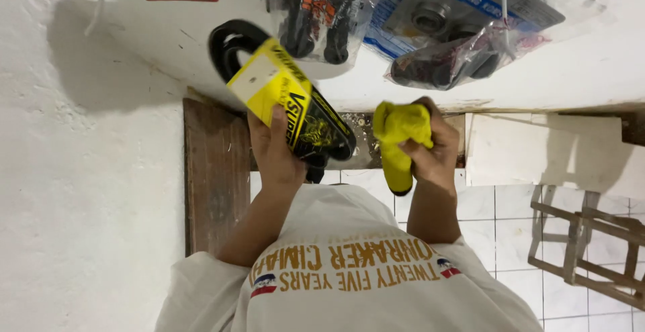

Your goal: The person holds a packaged black belt labeled 'VSUPER' and wipes the packaging with a yellow cloth. The person rotates the item to clean different sides while standing in front of a wall display.

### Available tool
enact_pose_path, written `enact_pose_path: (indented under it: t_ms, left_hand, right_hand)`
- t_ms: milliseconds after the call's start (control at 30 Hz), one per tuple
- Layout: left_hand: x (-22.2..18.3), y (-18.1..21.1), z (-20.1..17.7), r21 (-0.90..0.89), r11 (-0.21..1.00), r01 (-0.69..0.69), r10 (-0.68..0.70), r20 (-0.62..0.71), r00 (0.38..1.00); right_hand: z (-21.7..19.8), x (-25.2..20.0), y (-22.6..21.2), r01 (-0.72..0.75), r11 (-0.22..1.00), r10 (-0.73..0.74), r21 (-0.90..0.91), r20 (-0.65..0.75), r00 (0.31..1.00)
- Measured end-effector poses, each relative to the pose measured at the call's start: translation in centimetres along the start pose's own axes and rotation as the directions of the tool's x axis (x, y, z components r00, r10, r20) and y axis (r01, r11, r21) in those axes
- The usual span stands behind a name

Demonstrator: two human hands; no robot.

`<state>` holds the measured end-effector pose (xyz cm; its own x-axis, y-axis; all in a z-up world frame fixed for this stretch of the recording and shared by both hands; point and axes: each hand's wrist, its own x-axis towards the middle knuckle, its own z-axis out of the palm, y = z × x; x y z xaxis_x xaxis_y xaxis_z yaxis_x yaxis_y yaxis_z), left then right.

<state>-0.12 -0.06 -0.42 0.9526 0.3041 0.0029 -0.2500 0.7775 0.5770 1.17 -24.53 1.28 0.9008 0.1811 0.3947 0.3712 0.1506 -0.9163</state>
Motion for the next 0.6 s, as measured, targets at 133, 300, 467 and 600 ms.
enact_pose_path:
  t_ms: [133, 300, 467, 600]
  left_hand:
    - [-0.2, 0.1, -0.1, 0.158, 0.984, 0.085, -0.086, -0.001, 0.996]
    - [-0.5, 0.1, -0.1, 0.281, 0.946, 0.16, -0.167, 0.003, 0.986]
    - [0.3, 0.6, 0.6, -0.009, 0.994, 0.107, -0.108, -0.052, 0.993]
    - [-0.1, 0.3, 1.7, -0.088, 0.975, 0.204, -0.211, -0.076, 0.975]
  right_hand:
    - [1.8, 0.8, -1.1, -0.055, 0.997, 0.061, 0.059, -0.116, 0.991]
    - [2.3, -0.2, 1.3, 0.154, 0.962, -0.137, -0.225, 0.093, 0.986]
    - [4.8, -2.5, 1.6, 0.355, 0.894, -0.342, -0.273, 0.094, 0.935]
    - [5.9, -5.6, 3.3, 0.274, 0.739, -0.391, -0.615, -0.062, 0.918]
